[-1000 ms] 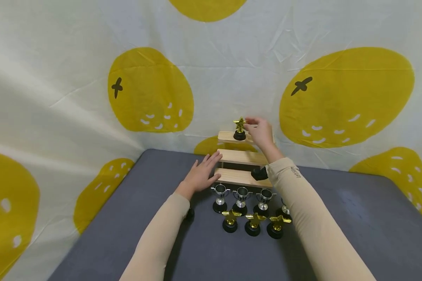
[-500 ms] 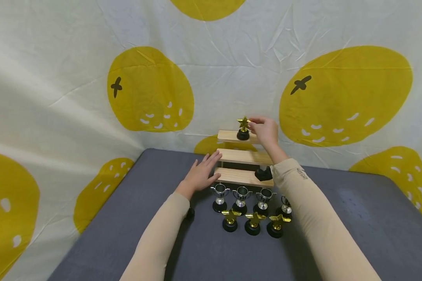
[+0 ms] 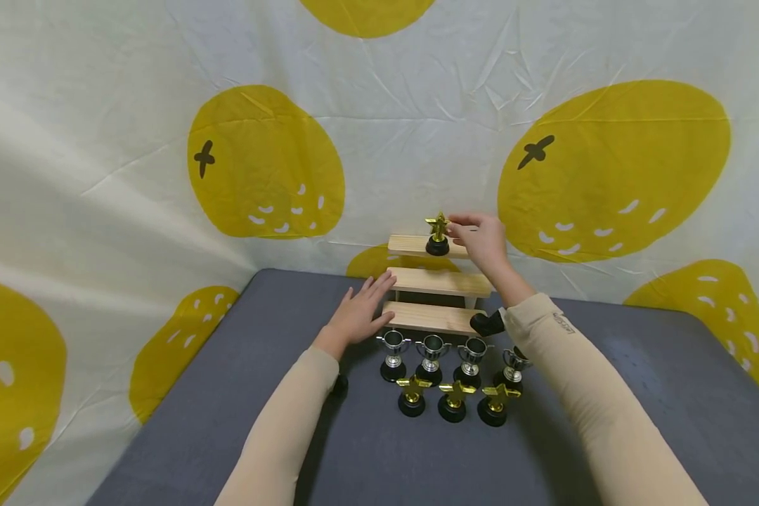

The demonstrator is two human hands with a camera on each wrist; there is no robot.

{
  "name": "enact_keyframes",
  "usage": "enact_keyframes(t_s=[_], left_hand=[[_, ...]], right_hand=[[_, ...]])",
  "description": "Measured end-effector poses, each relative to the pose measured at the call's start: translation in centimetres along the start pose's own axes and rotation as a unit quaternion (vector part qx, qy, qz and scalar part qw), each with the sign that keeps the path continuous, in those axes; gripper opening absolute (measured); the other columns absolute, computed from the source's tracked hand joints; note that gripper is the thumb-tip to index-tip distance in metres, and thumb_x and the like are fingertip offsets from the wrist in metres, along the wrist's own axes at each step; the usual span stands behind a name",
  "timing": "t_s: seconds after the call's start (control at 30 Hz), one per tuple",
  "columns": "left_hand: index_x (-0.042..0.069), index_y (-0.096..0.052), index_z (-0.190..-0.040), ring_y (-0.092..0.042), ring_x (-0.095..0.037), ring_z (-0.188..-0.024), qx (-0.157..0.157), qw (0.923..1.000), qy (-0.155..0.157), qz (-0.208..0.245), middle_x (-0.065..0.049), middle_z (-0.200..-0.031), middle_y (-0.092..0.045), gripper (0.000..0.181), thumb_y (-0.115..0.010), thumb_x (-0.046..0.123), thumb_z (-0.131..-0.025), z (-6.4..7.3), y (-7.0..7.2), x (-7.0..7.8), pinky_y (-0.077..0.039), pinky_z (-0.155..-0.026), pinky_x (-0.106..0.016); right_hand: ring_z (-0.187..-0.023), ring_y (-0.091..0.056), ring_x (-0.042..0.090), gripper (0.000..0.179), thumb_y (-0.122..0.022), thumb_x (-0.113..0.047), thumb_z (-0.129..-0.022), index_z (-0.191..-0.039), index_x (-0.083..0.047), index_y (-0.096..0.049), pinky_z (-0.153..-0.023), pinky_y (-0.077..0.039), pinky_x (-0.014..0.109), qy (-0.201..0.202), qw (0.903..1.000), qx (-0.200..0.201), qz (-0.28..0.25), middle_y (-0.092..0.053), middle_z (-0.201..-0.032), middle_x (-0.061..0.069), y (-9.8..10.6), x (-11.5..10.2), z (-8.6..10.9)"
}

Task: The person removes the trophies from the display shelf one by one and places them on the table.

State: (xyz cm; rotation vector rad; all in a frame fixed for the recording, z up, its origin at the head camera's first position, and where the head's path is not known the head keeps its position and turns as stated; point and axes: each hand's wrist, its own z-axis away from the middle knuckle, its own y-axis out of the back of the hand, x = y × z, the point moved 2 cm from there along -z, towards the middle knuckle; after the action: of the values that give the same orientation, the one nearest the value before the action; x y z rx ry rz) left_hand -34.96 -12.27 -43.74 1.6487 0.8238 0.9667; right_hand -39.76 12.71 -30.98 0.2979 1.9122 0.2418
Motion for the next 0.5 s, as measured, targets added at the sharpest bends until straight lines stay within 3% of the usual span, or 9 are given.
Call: enact_keyframes(t_s=[0.17,0.33,0.5], left_hand=[[0.027,-0.013,-0.167,-0.019,-0.031,-0.155,0.0,1.0,0.0,0.0,0.005,-0.172,-0.007,0.077,-0.053,0.048,-0.105,-0.1,-0.1,-0.1,-0.021,-0.116,-0.068],[0.027,-0.014,-0.167,-0.018,-0.029,-0.155,0.001,1.0,0.001,-0.002,0.006,-0.172,-0.008,0.076,-0.054,0.048,-0.105,0.0,0.0,-0.1,-0.021,-0.117,-0.067],[0.027,-0.014,-0.167,-0.019,-0.031,-0.155,-0.001,1.0,-0.003,0.002,0.005,-0.172,-0.008,0.076,-0.054,0.047,-0.106,0.1,0.1,-0.1,-0.021,-0.116,-0.068]], right_hand=[[-0.105,-0.072,0.03,0.032,-0.065,-0.014,-0.102,-0.128,0.005,-0.069,-0.083,-0.059,0.031,0.016,0.9997,-0.014,-0.007,-0.068,-0.122,0.023,0.4,0.0,1.1],[-0.106,-0.071,0.035,0.032,-0.066,-0.012,-0.102,-0.127,0.006,-0.069,-0.084,-0.059,0.036,0.028,0.999,-0.028,-0.021,-0.068,-0.125,0.024,0.7,0.1,2.3],[-0.095,-0.074,0.02,0.03,-0.067,-0.012,-0.101,-0.125,0.007,-0.071,-0.081,-0.06,0.03,0.037,0.9985,-0.036,-0.017,-0.068,-0.125,0.024,1.2,0.4,3.3]])
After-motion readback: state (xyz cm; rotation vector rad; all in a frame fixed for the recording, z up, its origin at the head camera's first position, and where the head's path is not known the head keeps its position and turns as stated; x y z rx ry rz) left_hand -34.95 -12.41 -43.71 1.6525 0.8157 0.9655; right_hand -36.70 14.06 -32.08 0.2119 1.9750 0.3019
